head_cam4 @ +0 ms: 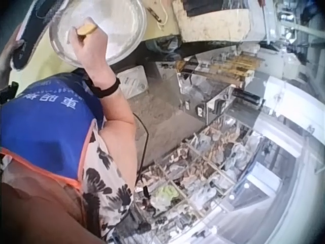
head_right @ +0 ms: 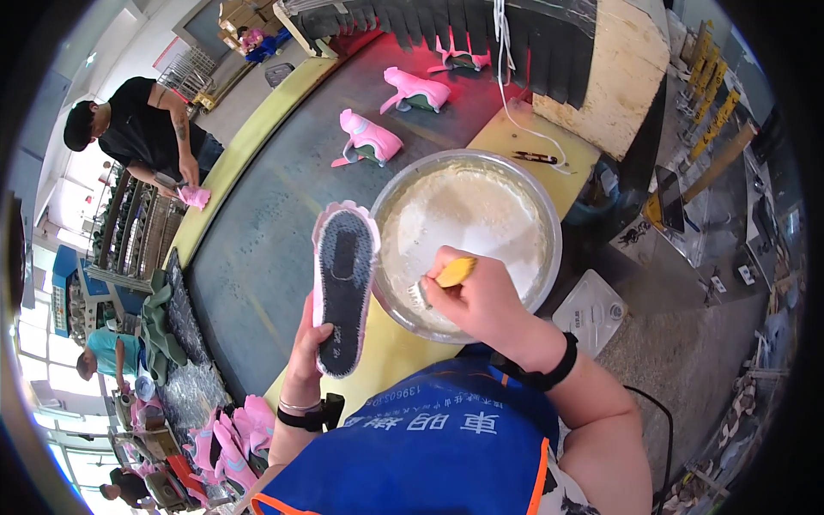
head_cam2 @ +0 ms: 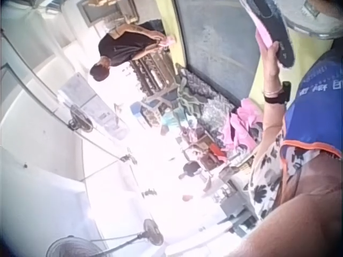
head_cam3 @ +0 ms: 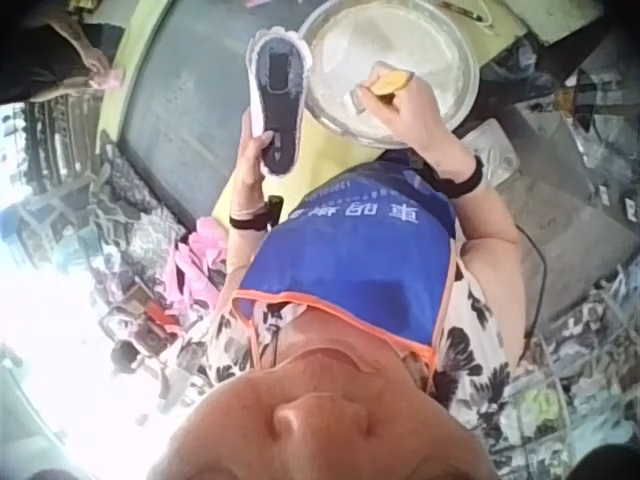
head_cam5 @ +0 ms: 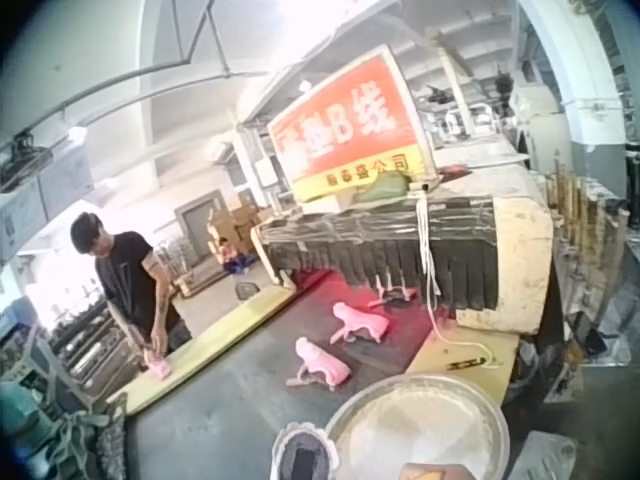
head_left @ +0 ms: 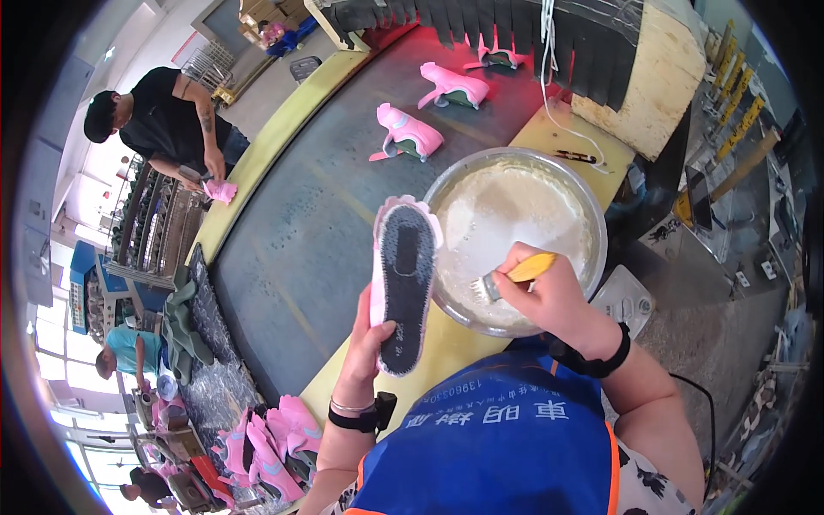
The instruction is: Applying glue to shoe soles using a brush in a manufacturing line.
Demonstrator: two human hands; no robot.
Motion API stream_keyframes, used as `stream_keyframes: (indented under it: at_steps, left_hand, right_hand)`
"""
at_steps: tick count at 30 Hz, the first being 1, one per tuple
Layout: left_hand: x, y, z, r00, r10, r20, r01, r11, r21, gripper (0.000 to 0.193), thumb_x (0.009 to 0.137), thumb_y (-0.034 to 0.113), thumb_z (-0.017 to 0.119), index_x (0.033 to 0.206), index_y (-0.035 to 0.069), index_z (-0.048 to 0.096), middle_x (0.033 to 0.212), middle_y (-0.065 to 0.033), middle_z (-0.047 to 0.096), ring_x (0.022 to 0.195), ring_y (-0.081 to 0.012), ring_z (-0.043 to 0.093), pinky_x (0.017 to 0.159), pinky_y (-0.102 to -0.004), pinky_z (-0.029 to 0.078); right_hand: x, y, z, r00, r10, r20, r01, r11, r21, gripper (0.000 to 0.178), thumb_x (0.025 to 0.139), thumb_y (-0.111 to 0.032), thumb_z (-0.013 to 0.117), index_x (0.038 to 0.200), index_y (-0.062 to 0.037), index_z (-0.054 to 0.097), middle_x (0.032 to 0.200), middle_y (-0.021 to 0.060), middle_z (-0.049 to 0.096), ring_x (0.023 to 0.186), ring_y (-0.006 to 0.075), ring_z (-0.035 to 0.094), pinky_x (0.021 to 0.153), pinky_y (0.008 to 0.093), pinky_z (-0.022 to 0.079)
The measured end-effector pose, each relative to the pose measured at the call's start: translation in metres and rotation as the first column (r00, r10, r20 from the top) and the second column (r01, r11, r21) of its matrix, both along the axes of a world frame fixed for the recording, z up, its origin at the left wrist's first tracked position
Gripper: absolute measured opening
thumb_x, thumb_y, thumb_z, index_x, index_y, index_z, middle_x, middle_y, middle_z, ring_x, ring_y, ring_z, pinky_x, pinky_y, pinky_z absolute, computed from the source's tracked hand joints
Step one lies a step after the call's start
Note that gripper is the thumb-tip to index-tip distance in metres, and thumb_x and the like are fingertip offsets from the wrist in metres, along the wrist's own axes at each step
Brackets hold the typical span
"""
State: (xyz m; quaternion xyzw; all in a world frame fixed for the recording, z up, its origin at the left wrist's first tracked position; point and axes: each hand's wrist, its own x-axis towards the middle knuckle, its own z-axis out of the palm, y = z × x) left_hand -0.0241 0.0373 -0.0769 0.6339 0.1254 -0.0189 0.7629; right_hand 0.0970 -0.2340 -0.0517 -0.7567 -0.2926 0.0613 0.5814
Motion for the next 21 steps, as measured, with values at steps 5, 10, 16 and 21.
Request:
stream_keyframes:
  at_steps: [5, 10, 16, 21]
  left_hand:
    - [0.029, 0.017, 0.015, 0.999, -0.027, 0.038, 0.025, 0.998, 0.055, 0.088, 0.076, 0.021, 0.064, 0.153, 0.001, 0.025, 0.143, -0.0168, 0.046, 0.131, -0.0255, 0.048, 0.111, -0.0370, 0.039]
    - [0.041, -0.003, 0.021, 0.962, -0.266, 0.064, 0.260, 0.961, 0.089, 0.095, 0.076, 0.025, 0.070, 0.153, -0.003, 0.022, 0.146, -0.0190, 0.043, 0.136, -0.0270, 0.044, 0.114, -0.0391, 0.033]
    - [0.043, -0.016, 0.019, 0.981, -0.192, 0.035, 0.183, 0.967, 0.176, 0.099, 0.074, 0.033, 0.070, 0.152, -0.004, 0.022, 0.142, -0.0206, 0.048, 0.130, -0.0285, 0.052, 0.111, -0.0395, 0.039]
    - [0.057, 0.019, -0.006, 1.000, 0.015, 0.019, -0.015, 0.999, 0.041, 0.084, 0.083, 0.034, 0.066, 0.151, -0.001, 0.030, 0.143, -0.0156, 0.049, 0.129, -0.0233, 0.052, 0.110, -0.0358, 0.040]
  right_hand:
    - [0.026, -0.002, 0.010, 0.981, -0.188, 0.047, 0.172, 0.956, 0.239, 0.010, 0.091, -0.005, 0.071, 0.090, -0.0004, 0.062, 0.071, 0.0036, 0.060, 0.061, 0.0113, 0.055, 0.056, 0.0269, 0.042]
    - [0.051, 0.006, 0.011, 0.951, -0.265, 0.159, 0.202, 0.921, 0.332, 0.010, 0.091, -0.003, 0.071, 0.094, -0.0001, 0.062, 0.076, 0.0052, 0.059, 0.063, 0.0121, 0.056, 0.058, 0.0258, 0.043]
    - [0.038, 0.008, -0.007, 0.984, -0.174, 0.040, 0.160, 0.959, 0.234, 0.011, 0.091, -0.002, 0.069, 0.089, -0.0018, 0.058, 0.074, 0.0044, 0.058, 0.060, 0.0096, 0.054, 0.054, 0.0271, 0.041]
    - [0.035, 0.000, -0.021, 0.900, -0.057, -0.432, 0.196, 0.938, 0.285, 0.010, 0.092, -0.002, 0.068, 0.088, -0.0018, 0.058, 0.073, 0.0037, 0.062, 0.056, 0.0069, 0.056, 0.052, 0.0229, 0.045]
